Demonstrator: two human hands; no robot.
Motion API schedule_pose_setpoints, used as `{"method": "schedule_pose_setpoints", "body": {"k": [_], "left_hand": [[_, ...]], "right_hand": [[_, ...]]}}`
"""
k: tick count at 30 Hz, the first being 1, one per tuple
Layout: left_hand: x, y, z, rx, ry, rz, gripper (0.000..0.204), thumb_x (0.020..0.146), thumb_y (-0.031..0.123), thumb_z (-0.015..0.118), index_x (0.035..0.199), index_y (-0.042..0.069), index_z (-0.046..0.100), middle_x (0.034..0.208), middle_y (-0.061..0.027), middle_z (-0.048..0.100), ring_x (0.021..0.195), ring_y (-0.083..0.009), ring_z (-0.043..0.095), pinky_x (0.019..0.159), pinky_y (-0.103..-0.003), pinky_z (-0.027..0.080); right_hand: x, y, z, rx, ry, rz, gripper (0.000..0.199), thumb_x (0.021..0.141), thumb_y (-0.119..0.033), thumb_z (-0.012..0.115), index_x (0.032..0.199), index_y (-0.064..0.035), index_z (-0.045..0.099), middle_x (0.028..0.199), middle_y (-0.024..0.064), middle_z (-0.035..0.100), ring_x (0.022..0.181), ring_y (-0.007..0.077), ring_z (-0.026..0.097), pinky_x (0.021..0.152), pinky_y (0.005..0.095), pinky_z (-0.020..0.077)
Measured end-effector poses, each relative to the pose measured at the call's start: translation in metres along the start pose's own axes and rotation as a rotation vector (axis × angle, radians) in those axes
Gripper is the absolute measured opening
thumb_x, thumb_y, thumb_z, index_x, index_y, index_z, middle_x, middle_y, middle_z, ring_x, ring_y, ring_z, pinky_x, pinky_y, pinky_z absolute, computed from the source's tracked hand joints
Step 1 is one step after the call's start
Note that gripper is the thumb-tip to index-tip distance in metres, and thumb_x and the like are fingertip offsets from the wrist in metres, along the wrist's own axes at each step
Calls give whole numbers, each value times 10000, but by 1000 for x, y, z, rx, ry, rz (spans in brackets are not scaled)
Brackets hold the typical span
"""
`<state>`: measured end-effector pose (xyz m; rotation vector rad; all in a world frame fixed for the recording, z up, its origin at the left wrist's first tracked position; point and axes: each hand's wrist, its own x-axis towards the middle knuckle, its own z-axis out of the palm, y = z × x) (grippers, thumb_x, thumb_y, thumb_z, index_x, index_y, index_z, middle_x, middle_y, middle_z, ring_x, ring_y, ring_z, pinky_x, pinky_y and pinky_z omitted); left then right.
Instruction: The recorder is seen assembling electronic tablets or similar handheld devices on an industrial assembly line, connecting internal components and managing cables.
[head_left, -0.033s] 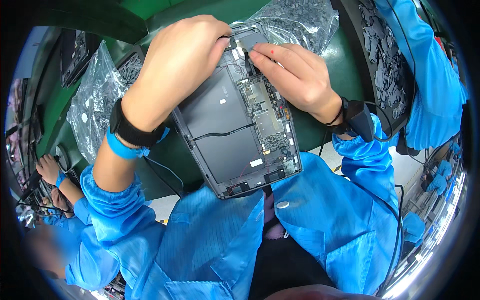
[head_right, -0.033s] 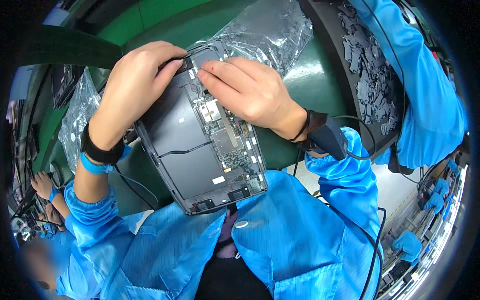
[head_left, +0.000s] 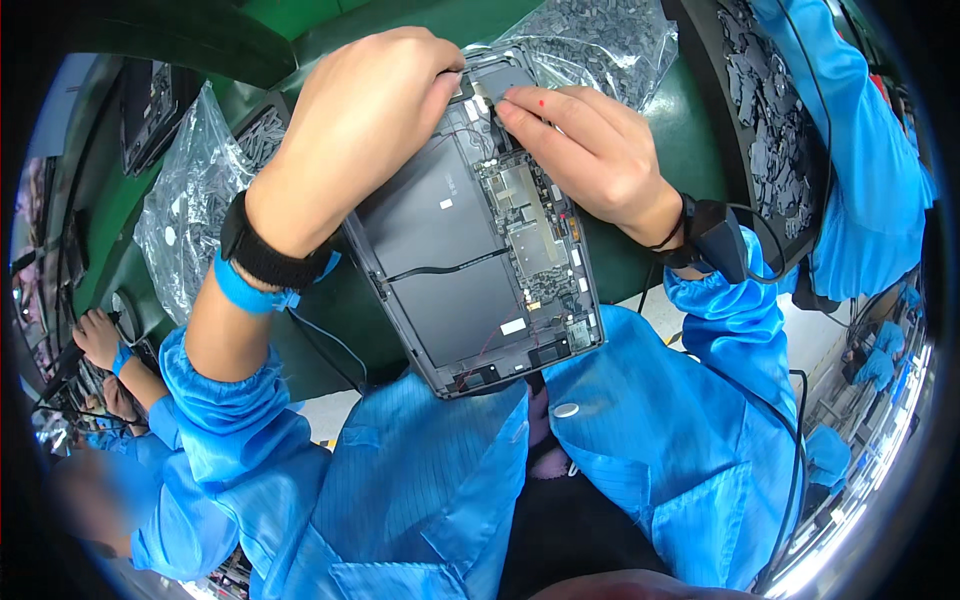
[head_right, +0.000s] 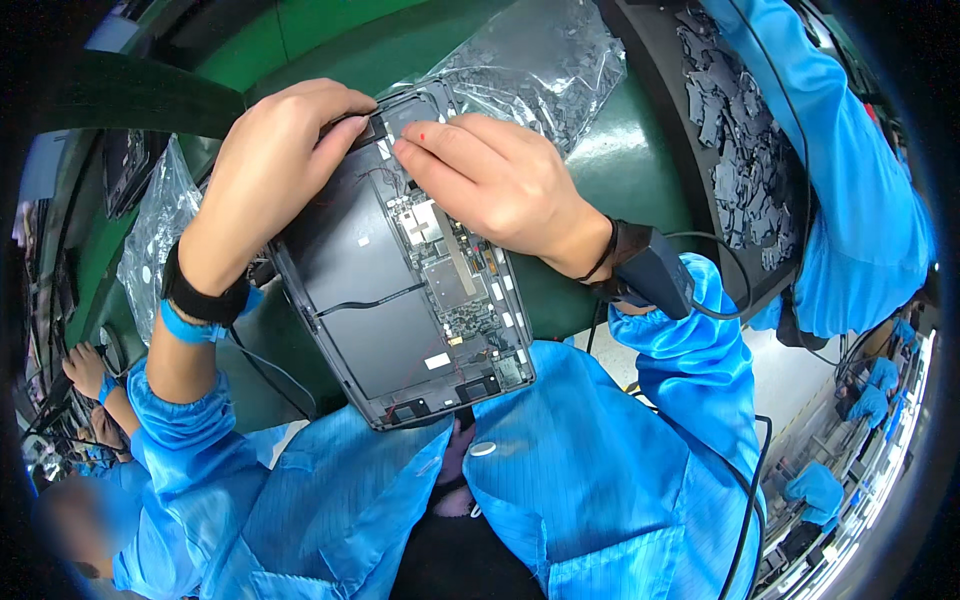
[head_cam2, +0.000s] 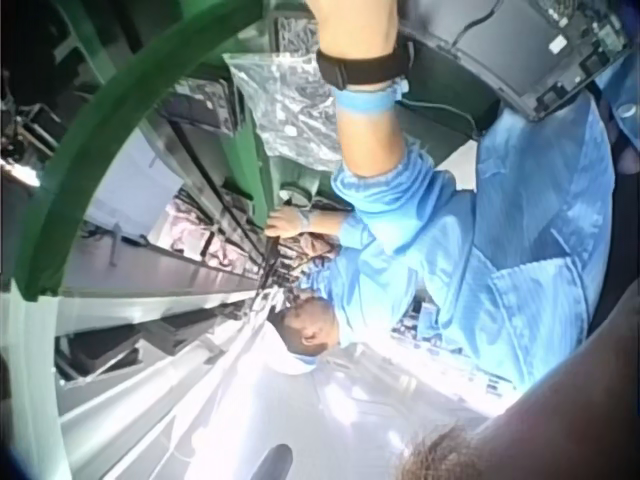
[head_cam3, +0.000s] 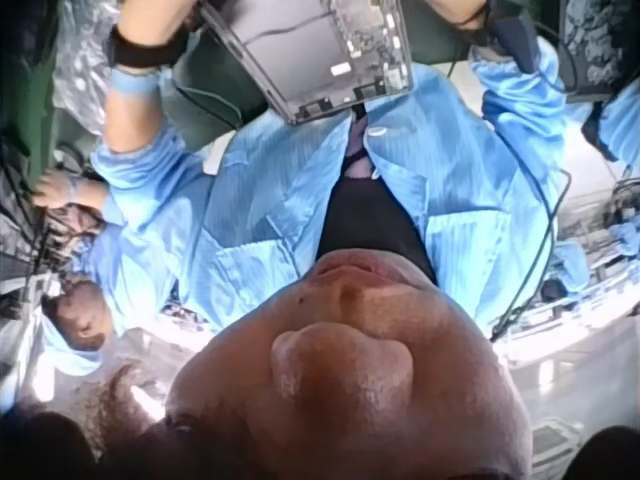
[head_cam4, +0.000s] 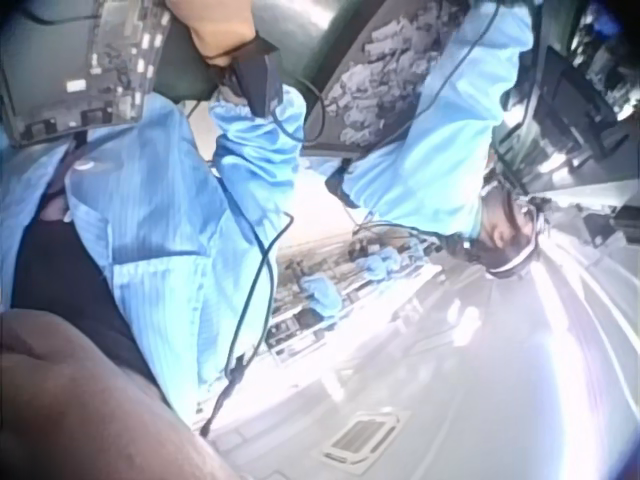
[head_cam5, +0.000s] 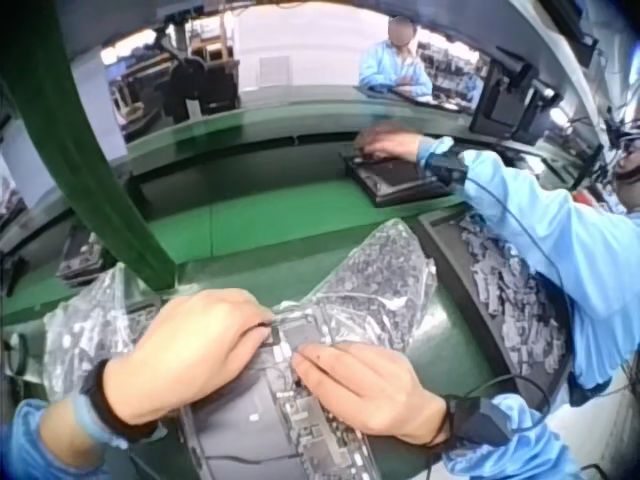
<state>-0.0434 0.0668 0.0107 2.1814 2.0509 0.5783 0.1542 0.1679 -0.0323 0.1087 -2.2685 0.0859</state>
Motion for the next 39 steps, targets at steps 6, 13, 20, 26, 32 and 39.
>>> {"method": "schedule_pose_setpoints", "body": {"k": [6,13,20,26,32,39], "left_hand": [[10,2,4,28,-22,-23,154,838,124,643,948,47,719,938,-102,688,880,-315,654,758,-386,520],[10,-1,9,26,64,27,144,813,123,675,934,69,731,830,-82,662,792,-300,645,689,-365,513],[6,1,9,25,59,46,154,807,113,681,949,68,723,844,-90,656,796,-305,641,683,-369,509],[-23,22,1,149,74,-31,318,820,101,676,1131,57,626,1024,-119,644,908,-309,632,755,-390,522],[-33,19,17,604,54,151,258,738,83,628,971,-25,653,865,-100,652,770,-207,657,633,-288,547],[-38,26,17,734,116,240,263,725,85,644,947,-53,671,937,-155,680,795,-203,673,654,-263,554]], "right_hand": [[-1,-2,12,-32,1,22,292,635,-49,686,922,3,693,918,80,653,738,202,617,601,297,534],[9,-9,11,-9,-51,103,239,647,-66,692,881,-20,685,919,59,655,753,192,603,611,290,530],[4,-6,14,-53,-60,38,259,641,-75,683,894,-19,686,931,54,657,772,185,610,633,291,530],[-1,-8,11,-39,-3,69,233,646,-101,669,867,-28,672,917,38,643,793,174,601,644,297,511],[14,-12,10,-52,-221,63,147,663,-117,651,791,-57,608,861,23,591,775,179,598,644,291,515],[7,-5,9,17,-138,125,197,675,-93,642,867,-48,643,937,36,655,803,196,619,663,302,539]]}}
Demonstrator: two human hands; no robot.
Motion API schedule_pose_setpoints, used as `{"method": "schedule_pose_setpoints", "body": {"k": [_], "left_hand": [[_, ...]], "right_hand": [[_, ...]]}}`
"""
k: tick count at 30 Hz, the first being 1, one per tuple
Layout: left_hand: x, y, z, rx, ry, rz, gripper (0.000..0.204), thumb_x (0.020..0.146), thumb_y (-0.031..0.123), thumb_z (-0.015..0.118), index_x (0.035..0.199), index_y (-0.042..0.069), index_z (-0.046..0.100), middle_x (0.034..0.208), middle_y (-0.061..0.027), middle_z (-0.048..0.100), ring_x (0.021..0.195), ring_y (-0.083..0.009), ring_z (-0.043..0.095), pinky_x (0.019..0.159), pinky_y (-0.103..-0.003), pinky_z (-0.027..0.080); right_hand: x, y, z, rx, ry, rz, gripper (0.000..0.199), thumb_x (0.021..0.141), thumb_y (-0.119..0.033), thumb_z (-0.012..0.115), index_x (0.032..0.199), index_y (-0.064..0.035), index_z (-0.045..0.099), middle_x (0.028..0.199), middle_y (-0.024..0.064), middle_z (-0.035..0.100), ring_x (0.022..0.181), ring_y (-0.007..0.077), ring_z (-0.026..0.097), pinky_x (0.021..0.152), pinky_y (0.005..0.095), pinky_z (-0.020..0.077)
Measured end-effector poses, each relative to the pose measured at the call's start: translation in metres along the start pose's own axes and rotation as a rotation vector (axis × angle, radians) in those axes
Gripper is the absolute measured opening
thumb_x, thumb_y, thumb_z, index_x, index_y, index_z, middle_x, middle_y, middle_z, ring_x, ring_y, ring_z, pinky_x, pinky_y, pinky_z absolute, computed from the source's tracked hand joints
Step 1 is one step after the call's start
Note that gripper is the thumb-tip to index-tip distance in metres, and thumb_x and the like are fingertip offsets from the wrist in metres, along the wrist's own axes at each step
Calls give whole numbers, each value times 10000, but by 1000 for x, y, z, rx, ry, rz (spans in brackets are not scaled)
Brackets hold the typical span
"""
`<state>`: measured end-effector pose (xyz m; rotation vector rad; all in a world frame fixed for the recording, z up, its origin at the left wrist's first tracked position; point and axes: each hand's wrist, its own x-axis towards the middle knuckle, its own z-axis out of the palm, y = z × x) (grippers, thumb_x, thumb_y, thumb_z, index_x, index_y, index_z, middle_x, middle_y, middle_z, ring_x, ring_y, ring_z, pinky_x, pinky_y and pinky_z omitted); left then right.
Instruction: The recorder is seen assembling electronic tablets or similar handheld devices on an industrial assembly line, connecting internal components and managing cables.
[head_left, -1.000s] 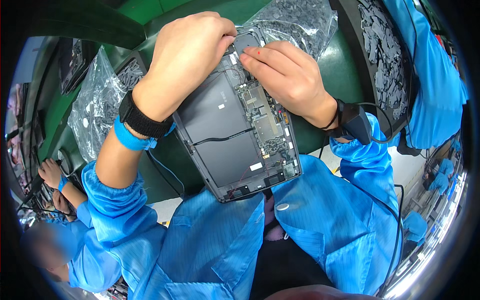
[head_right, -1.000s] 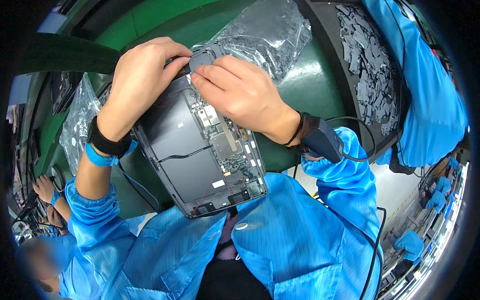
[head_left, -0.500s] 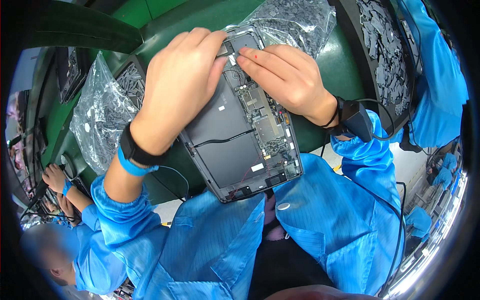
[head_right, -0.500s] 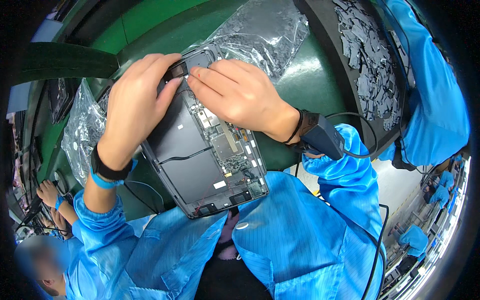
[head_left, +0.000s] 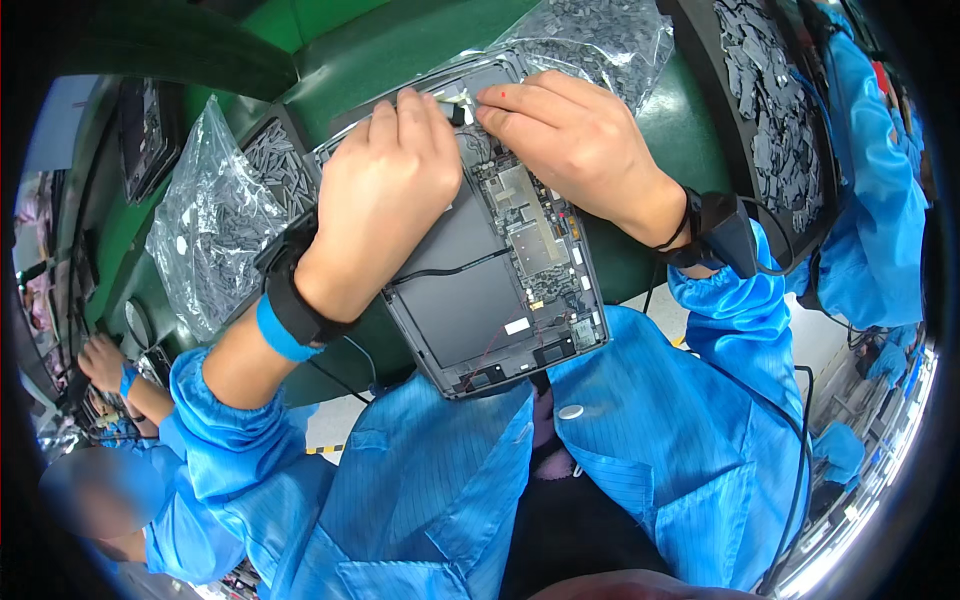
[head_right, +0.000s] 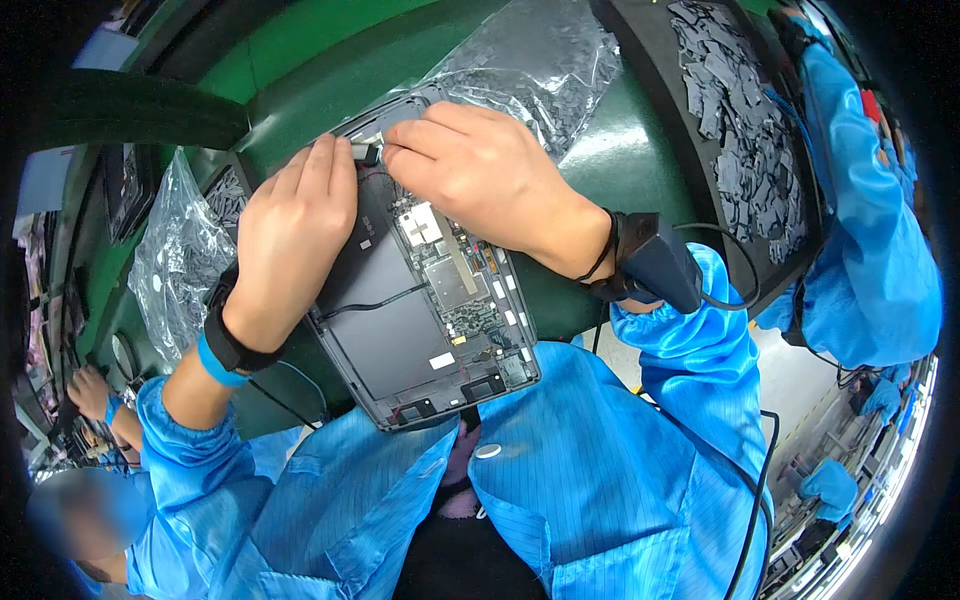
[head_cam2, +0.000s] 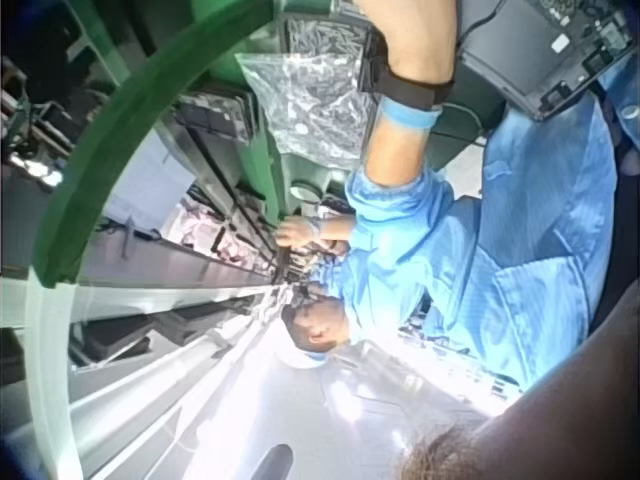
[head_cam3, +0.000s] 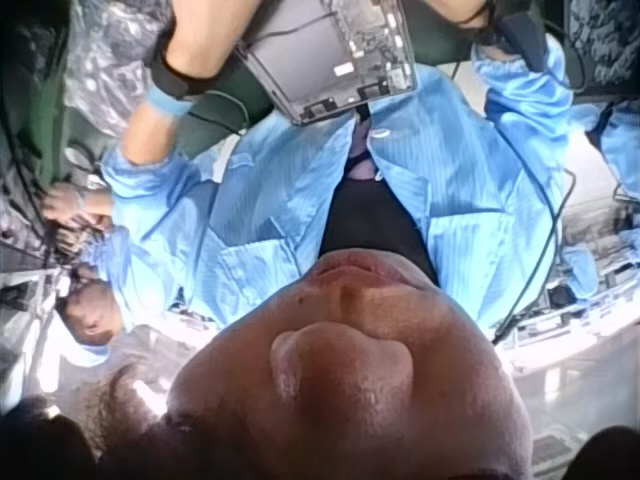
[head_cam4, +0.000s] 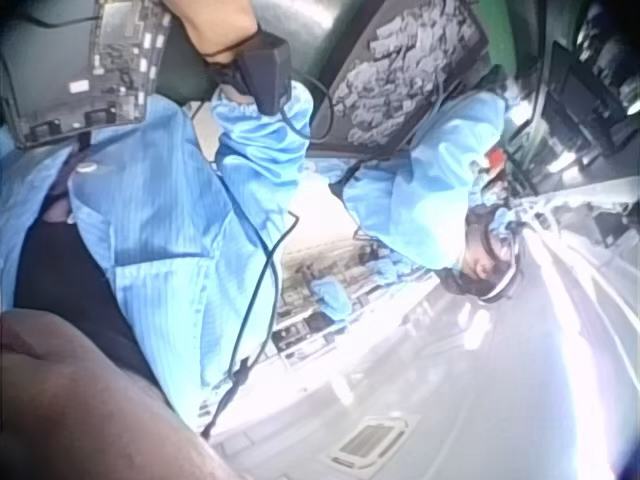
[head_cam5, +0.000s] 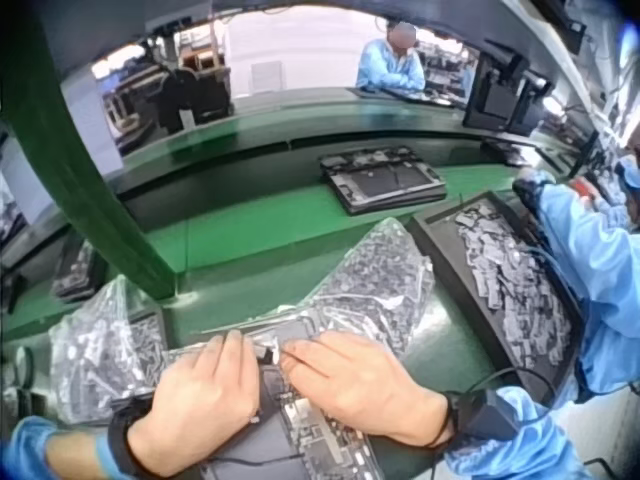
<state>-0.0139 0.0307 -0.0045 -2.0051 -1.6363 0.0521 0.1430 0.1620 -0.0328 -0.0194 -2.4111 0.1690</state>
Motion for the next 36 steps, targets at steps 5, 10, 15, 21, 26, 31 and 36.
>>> {"method": "schedule_pose_setpoints", "body": {"k": [5,10,15,21,26,31,36], "left_hand": [[-14,-4,-23,-246,-55,-19,260,745,68,621,972,-55,654,990,-145,674,883,-248,662,770,-323,549],[9,-26,-22,-605,-61,-168,317,761,11,586,1070,-39,636,1086,-185,653,988,-341,628,843,-409,520],[41,-38,9,-745,-147,-307,173,855,89,613,968,6,716,931,-176,699,875,-355,667,784,-394,526],[45,-35,20,-691,-143,-234,163,843,132,648,945,34,729,916,-139,705,844,-337,666,740,-392,522],[47,-33,18,-687,-160,-265,157,845,139,646,935,39,727,900,-124,701,837,-333,660,734,-392,518],[47,-33,16,-655,-173,-257,161,853,148,638,941,42,722,906,-118,701,844,-330,659,735,-387,517],[47,-34,17,-662,-157,-246,165,864,156,630,945,47,721,917,-122,702,843,-331,658,732,-386,517]], "right_hand": [[-3,4,-4,24,-14,-17,239,696,-48,680,932,-24,704,975,58,703,807,199,650,676,299,551],[0,3,-5,-7,-30,-71,254,684,-66,678,933,-20,701,992,61,702,831,199,648,680,290,548],[0,-10,0,-146,1,43,231,667,-85,665,887,-13,680,971,81,685,833,199,622,686,298,538],[0,1,4,-96,-15,-88,177,658,-86,657,812,0,655,872,78,653,809,191,599,688,300,524],[-2,-2,7,-96,26,-109,163,662,-91,657,794,2,639,840,70,635,784,189,594,676,300,517],[4,-4,6,-117,53,-96,157,662,-102,650,788,-10,633,833,65,630,780,184,593,675,296,509],[2,4,9,-68,92,-98,132,641,-107,645,745,-29,622,813,57,617,778,181,589,678,296,500]]}}
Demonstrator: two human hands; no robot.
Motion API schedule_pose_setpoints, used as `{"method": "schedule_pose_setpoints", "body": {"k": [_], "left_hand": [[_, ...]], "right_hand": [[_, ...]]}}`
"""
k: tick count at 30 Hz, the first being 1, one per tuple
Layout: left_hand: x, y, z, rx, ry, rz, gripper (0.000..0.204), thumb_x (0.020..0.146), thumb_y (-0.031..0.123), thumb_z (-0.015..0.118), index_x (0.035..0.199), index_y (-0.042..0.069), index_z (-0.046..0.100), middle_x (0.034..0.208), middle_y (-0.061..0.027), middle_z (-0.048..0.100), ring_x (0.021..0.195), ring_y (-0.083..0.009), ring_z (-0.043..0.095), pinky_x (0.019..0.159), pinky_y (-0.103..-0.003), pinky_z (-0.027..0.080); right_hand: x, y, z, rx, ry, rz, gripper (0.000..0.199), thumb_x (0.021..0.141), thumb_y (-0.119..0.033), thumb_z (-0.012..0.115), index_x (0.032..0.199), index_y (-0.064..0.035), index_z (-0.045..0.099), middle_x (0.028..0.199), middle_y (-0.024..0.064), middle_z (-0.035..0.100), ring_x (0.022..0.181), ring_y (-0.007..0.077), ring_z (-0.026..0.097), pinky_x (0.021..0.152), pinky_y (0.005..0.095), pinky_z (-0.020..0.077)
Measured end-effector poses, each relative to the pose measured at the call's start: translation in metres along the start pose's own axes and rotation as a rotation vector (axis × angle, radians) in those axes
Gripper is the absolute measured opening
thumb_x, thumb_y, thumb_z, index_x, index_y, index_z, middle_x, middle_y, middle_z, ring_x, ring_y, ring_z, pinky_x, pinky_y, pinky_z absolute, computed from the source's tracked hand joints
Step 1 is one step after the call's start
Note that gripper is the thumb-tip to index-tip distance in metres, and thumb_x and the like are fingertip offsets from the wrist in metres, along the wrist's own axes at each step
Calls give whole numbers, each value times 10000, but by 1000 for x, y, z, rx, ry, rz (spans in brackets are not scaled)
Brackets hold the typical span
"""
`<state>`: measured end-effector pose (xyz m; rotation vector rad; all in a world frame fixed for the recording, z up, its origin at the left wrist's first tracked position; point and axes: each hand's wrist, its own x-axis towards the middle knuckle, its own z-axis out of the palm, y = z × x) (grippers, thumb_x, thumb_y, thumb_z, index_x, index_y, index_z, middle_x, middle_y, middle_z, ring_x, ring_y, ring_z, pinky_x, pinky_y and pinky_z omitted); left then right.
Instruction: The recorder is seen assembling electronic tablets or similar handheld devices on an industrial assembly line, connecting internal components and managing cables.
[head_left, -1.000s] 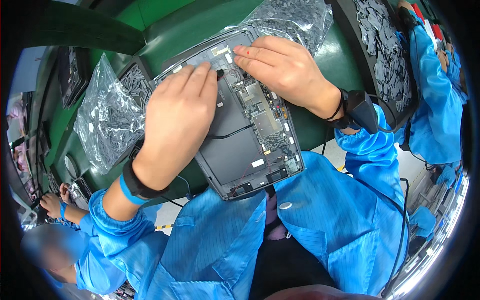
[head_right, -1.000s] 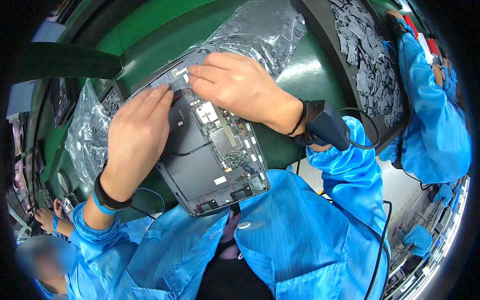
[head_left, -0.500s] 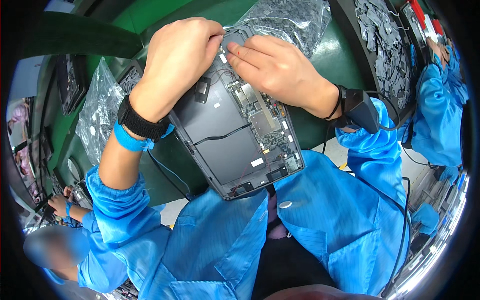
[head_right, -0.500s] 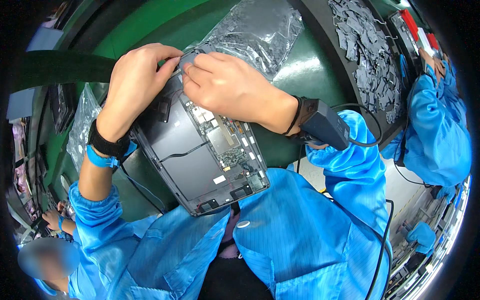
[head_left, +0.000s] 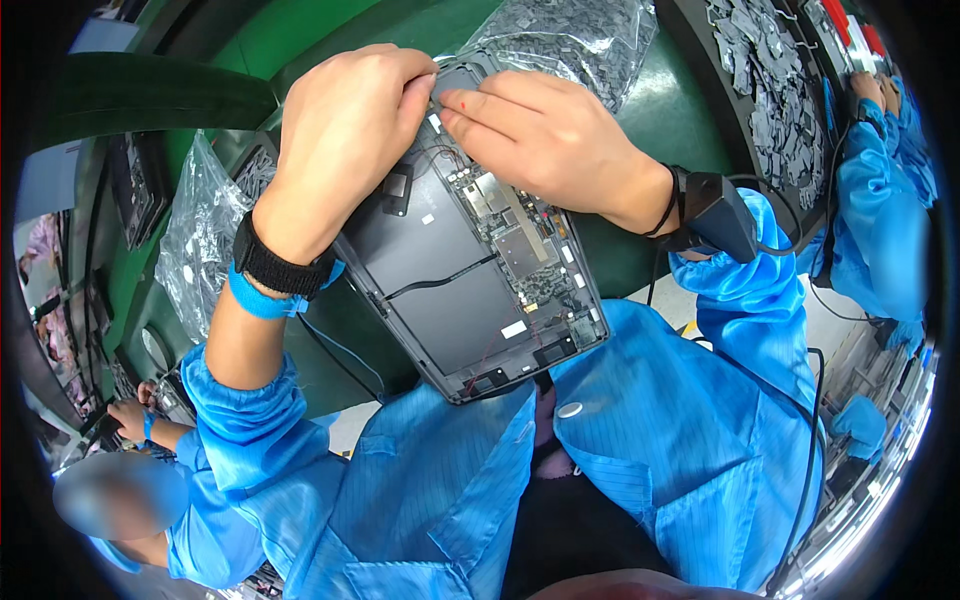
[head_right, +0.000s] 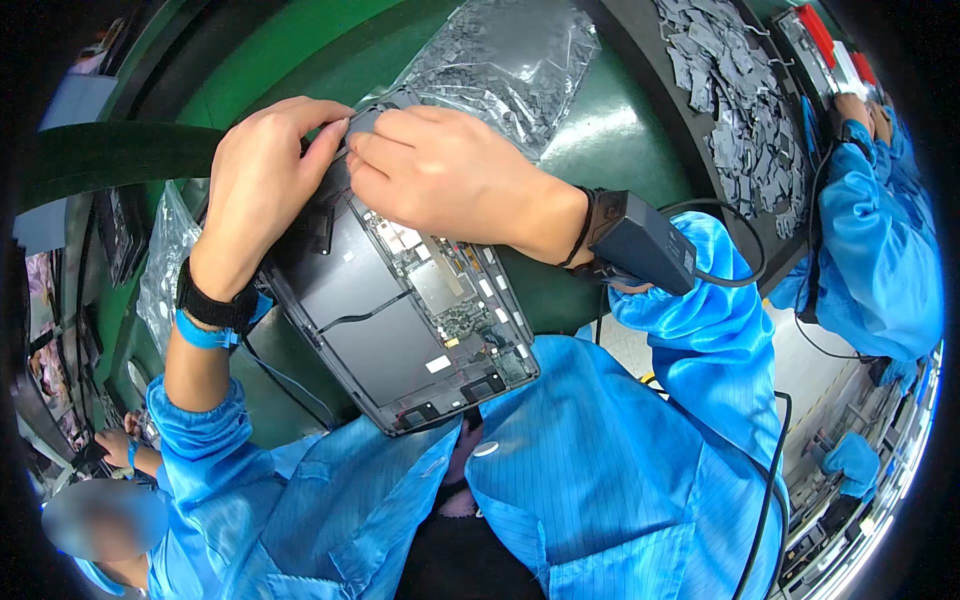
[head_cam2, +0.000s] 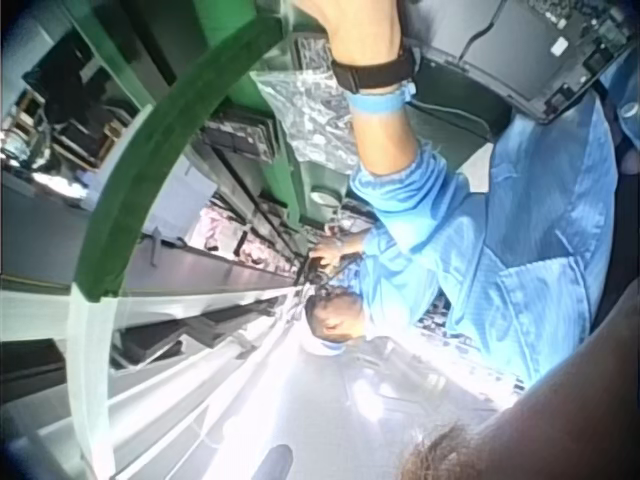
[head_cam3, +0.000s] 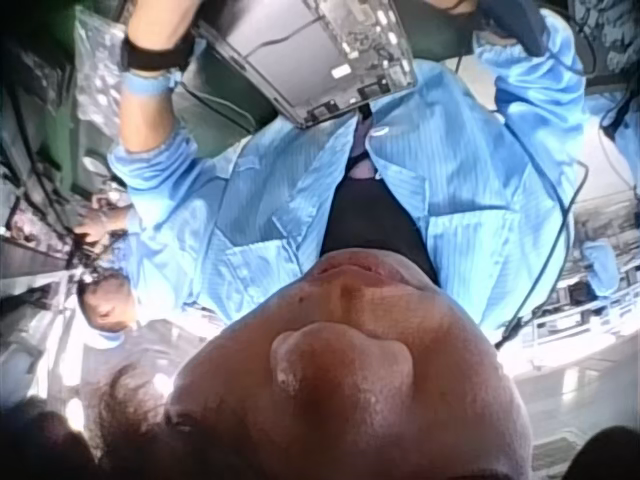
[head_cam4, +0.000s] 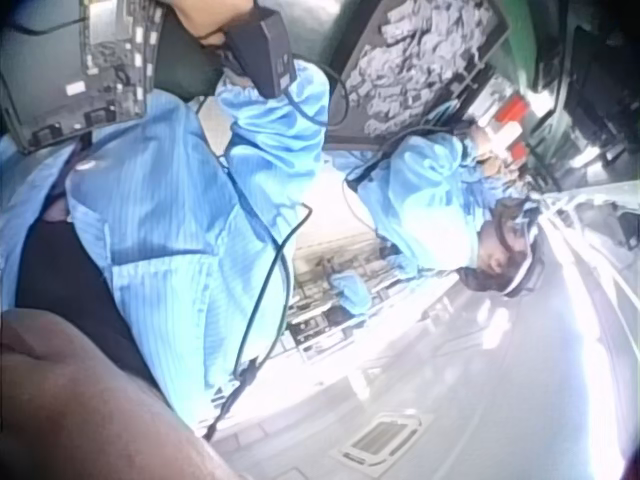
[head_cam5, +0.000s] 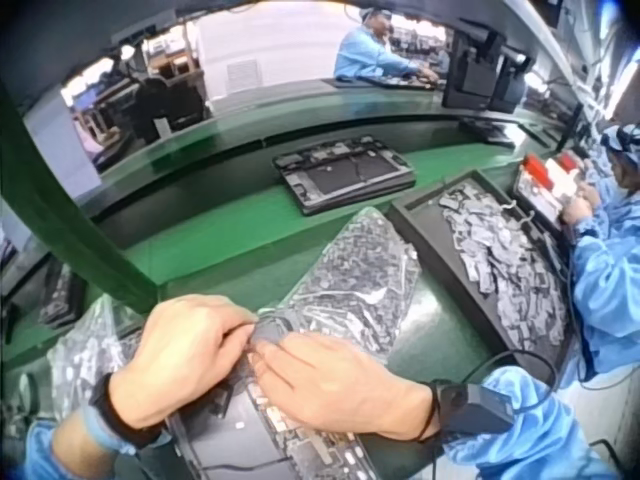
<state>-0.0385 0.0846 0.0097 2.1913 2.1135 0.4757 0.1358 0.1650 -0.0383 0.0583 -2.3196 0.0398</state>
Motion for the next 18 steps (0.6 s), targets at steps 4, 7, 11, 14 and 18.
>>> {"method": "schedule_pose_setpoints", "body": {"k": [4,7,11,14,18], "left_hand": [[1,2,0,-7,-10,-15,164,863,161,632,938,46,722,910,-122,704,830,-332,660,726,-385,518],[1,4,3,6,54,35,131,836,145,619,847,51,710,806,-124,680,774,-327,654,671,-420,516],[-1,3,0,-17,27,-20,153,854,170,634,888,51,724,856,-127,699,758,-313,663,671,-391,520],[-3,4,-3,-21,8,-43,175,868,188,646,931,49,731,891,-128,708,734,-295,666,665,-365,519],[3,8,-2,9,18,-42,172,863,204,658,933,66,732,876,-117,708,729,-291,666,662,-362,521]], "right_hand": [[1,-6,2,-65,14,-49,88,631,-121,625,679,-53,595,764,46,582,735,184,561,649,298,478],[7,-18,5,-100,-40,-28,83,623,-142,616,637,-69,579,714,38,552,708,183,539,614,292,445],[6,-22,-1,-100,-166,-12,159,613,-113,622,739,-18,607,896,91,637,765,181,567,643,276,476],[3,-21,1,-70,-70,-21,127,616,-130,628,698,-36,603,816,69,602,734,179,547,615,281,449],[-7,-19,-8,-52,42,-77,142,606,-144,623,696,-34,626,792,58,605,708,171,523,592,285,422]]}}
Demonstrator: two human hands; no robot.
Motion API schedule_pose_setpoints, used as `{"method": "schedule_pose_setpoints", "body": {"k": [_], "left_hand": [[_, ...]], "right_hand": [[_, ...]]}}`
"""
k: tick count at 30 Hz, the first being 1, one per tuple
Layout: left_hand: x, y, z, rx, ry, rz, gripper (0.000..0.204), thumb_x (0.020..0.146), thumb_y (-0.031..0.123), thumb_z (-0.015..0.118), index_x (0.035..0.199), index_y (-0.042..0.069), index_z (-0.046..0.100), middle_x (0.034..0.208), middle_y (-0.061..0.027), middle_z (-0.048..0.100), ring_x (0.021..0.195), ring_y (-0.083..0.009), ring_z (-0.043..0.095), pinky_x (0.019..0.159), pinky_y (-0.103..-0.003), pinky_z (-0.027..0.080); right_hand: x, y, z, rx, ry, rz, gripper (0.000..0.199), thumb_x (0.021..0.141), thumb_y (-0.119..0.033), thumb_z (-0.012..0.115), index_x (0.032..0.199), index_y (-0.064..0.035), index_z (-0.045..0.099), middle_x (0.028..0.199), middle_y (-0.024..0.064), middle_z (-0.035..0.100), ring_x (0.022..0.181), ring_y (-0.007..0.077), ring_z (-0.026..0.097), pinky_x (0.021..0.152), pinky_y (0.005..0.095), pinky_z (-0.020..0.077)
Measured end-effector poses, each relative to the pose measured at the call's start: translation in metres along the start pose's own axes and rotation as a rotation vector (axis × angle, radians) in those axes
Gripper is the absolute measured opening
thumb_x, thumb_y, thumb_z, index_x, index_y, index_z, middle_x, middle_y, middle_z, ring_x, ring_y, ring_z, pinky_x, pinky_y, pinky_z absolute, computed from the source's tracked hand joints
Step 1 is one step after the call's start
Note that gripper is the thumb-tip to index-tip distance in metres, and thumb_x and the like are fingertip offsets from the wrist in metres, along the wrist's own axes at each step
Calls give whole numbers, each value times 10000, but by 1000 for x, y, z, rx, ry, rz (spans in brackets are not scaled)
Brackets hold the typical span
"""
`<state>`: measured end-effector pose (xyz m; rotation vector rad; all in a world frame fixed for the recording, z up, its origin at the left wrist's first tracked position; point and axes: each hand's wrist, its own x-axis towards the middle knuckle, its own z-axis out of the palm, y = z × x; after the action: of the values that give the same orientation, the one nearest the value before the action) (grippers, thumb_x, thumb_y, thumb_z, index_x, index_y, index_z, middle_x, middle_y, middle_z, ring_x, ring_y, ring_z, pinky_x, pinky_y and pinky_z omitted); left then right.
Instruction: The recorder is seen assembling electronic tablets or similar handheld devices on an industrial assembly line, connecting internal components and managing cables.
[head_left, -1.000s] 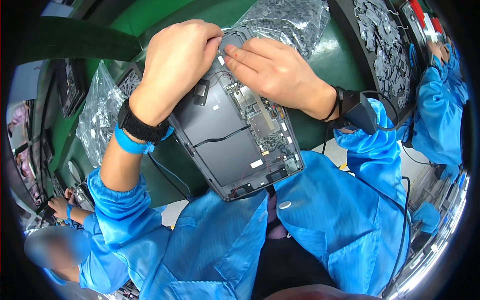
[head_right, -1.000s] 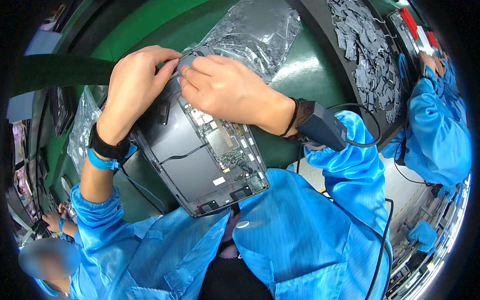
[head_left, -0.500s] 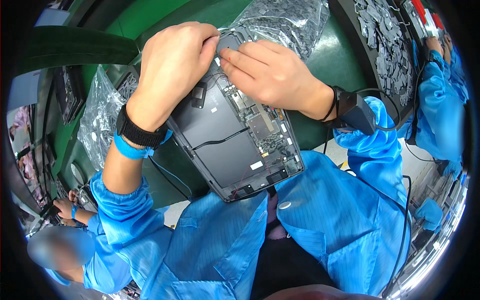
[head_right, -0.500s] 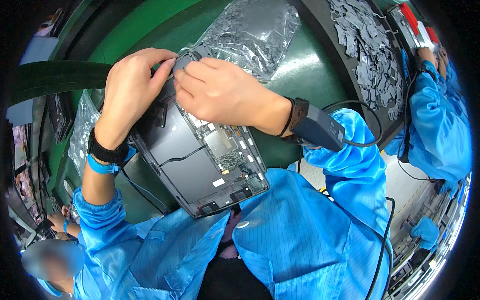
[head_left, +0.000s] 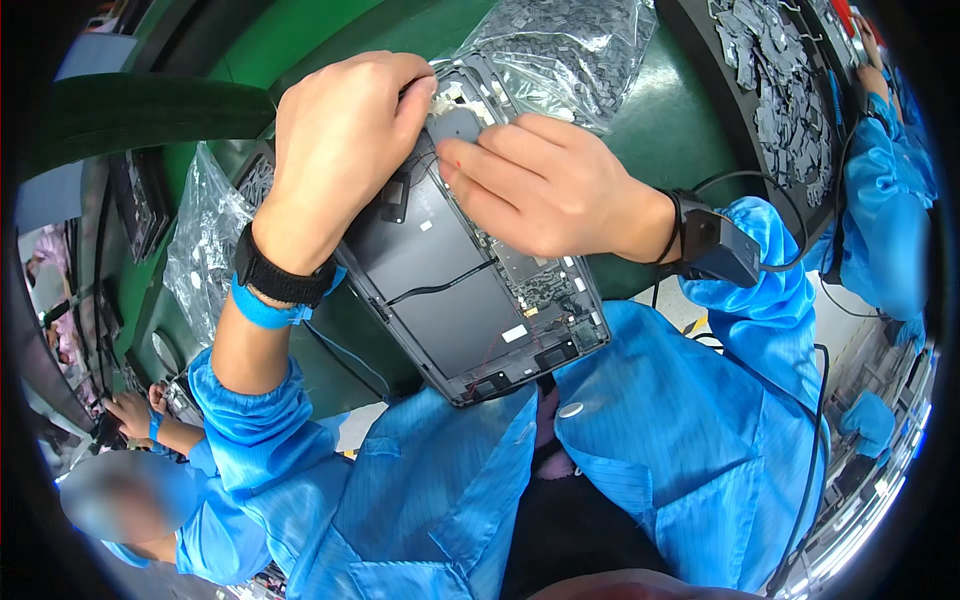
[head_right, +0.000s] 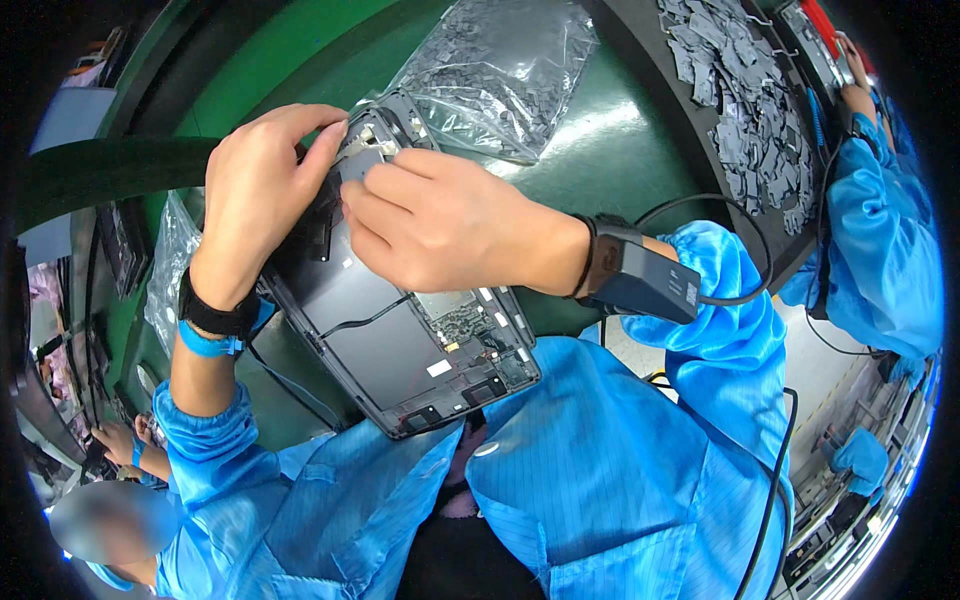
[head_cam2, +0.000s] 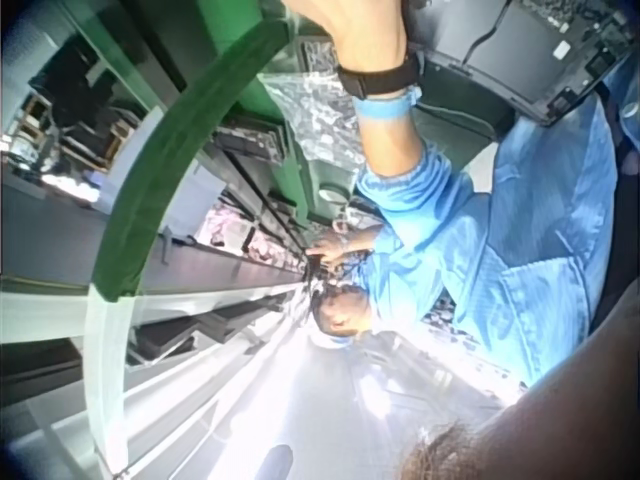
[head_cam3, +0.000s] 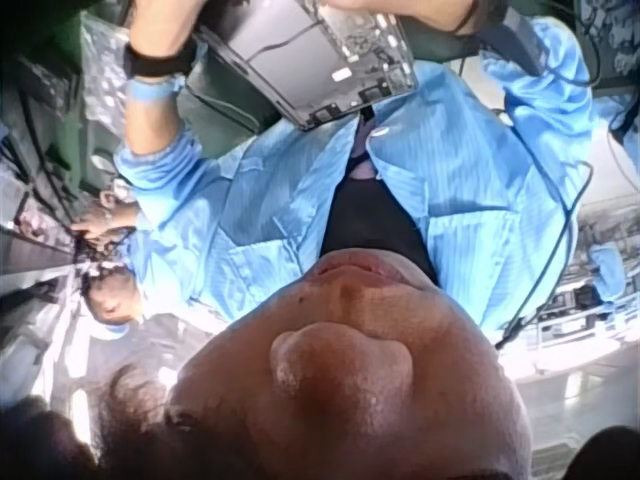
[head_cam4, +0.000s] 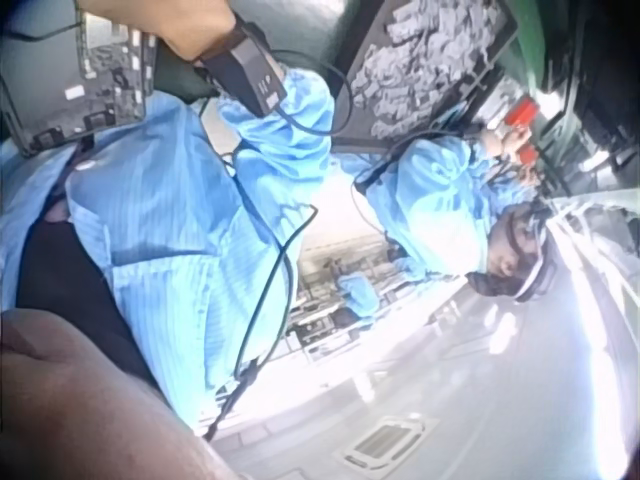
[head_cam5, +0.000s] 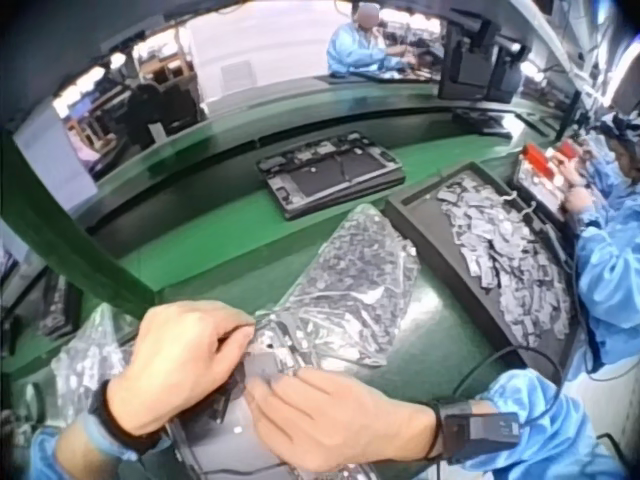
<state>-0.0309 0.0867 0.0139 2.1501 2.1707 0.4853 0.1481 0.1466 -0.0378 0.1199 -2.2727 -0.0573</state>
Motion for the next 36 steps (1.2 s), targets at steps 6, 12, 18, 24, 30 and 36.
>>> {"method": "schedule_pose_setpoints", "body": {"k": [6,12,18,24,30,36], "left_hand": [[0,2,9,153,104,131,153,831,219,653,750,91,670,710,-78,642,690,-294,644,569,-393,498],[0,2,11,177,97,158,160,839,209,634,738,89,664,690,-83,639,675,-291,645,568,-392,503],[0,0,-4,-4,-44,-100,170,848,202,618,893,100,746,788,-120,699,750,-315,674,648,-397,534],[-6,-7,-6,-94,-97,-102,223,856,152,644,1039,60,731,933,-138,717,815,-265,689,724,-336,528],[-9,-11,1,-30,-8,36,181,841,119,649,996,75,731,949,-106,711,869,-289,667,763,-359,525],[-6,-8,3,-28,-7,57,169,827,80,636,968,78,729,873,-92,696,876,-300,659,750,-389,525]], "right_hand": [[-5,-3,-4,10,52,22,158,623,-122,636,741,-18,649,866,68,647,712,158,531,585,282,408],[-5,-2,-2,-13,78,34,131,640,-116,653,742,-33,651,858,49,645,721,152,539,584,281,406],[-5,12,3,-11,83,48,106,666,-120,666,743,-48,653,863,36,642,729,150,547,596,282,418],[-4,21,11,23,34,76,131,680,-129,667,782,-48,657,871,35,646,753,159,565,630,285,444],[-2,18,9,118,-21,147,160,666,-124,663,800,-36,655,869,36,658,788,174,589,665,296,475],[-3,21,12,175,-34,218,163,679,-113,682,823,-37,682,904,27,682,816,179,607,683,300,500]]}}
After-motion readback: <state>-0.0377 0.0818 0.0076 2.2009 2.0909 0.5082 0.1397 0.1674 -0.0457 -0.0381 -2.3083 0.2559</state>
